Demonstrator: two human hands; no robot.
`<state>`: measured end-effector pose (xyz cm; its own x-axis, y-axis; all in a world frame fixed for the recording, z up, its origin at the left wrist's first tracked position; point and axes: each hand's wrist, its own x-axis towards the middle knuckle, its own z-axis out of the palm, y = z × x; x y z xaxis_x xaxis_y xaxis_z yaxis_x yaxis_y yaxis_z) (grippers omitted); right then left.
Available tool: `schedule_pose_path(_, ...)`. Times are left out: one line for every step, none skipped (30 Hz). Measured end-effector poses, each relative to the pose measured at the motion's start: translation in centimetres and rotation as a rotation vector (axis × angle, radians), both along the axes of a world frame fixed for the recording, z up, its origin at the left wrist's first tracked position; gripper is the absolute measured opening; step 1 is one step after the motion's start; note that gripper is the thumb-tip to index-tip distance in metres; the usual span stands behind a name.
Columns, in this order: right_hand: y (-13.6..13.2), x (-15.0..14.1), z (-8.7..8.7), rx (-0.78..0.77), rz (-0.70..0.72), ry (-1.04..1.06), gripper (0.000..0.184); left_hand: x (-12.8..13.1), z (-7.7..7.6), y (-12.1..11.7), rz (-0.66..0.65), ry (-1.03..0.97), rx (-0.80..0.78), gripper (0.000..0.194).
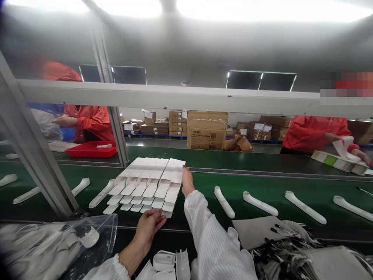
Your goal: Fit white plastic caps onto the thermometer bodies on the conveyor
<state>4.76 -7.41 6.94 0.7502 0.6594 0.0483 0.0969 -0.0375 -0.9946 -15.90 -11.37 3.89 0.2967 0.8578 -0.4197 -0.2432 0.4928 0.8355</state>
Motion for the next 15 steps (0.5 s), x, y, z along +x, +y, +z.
schedule_pose_path(-0.8, 0.6, -0.2, -0.003, -0.026, 0.055, 0.063, -0.3, 0.4, -0.1, -0.013, 0.017, 0.018, 0.017)
schedule_pose_path(-1.6, 1.2, -0.3, -0.016, -0.054, 0.1, 0.063, -0.5, 0.8, -0.2, -0.026, 0.04, 0.042, 0.016)
schedule_pose_path(-2.4, 1.7, -0.4, -0.027, -0.077, 0.135, 0.063, -0.7, 1.1, -0.2, -0.041, 0.066, 0.071, 0.015)
schedule_pose_path(-3.1, 2.2, -0.5, -0.031, -0.092, 0.163, 0.063, -0.7, 1.4, -0.3, -0.062, 0.093, 0.101, 0.014)
schedule_pose_path(-3.8, 2.5, -0.5, -0.032, -0.099, 0.183, 0.062, -0.8, 1.5, -0.4, -0.087, 0.117, 0.131, 0.013)
schedule_pose_path(-4.4, 2.8, -0.5, -0.029, -0.1, 0.195, 0.062, -0.7, 1.6, -0.6, -0.117, 0.134, 0.158, 0.013)
schedule_pose_path(-4.9, 2.8, -0.4, -0.026, -0.097, 0.201, 0.062, -0.6, 1.6, -0.8, -0.147, 0.145, 0.181, 0.013)
schedule_pose_path(-5.4, 2.8, -0.3, -0.024, -0.095, 0.203, 0.063, -0.6, 1.6, -1.1, -0.182, 0.151, 0.204, 0.014)
schedule_pose_path(-5.9, 2.7, -0.1, -0.022, -0.095, 0.199, 0.063, -0.5, 1.5, -1.3, -0.223, 0.157, 0.232, 0.014)
schedule_pose_path(-6.4, 2.6, 0.2, -0.021, -0.099, 0.191, 0.063, -0.5, 1.4, -1.6, -0.273, 0.166, 0.271, 0.015)
schedule_pose_path(-7.1, 2.5, 0.5, -0.019, -0.104, 0.176, 0.061, -0.6, 1.3, -1.8, -0.333, 0.18, 0.322, 0.015)
schedule_pose_path(-8.0, 2.5, 1.0, -0.016, -0.11, 0.155, 0.057, -0.7, 1.2, -1.9, -0.406, 0.197, 0.385, 0.016)
schedule_pose_path(-9.2, 2.5, 1.5, -0.016, -0.115, 0.128, 0.052, -0.9, 1.3, -2.0, -0.489, 0.219, 0.461, 0.017)
schedule_pose_path(-10.7, 2.7, 2.0, -0.021, -0.118, 0.095, 0.047, -1.0, 1.4, -1.9, -0.575, 0.246, 0.547, 0.018)
schedule_pose_path(-12.5, 2.8, 2.5, -0.033, -0.118, 0.062, 0.042, -1.2, 1.7, -1.8, -0.656, 0.281, 0.638, 0.019)
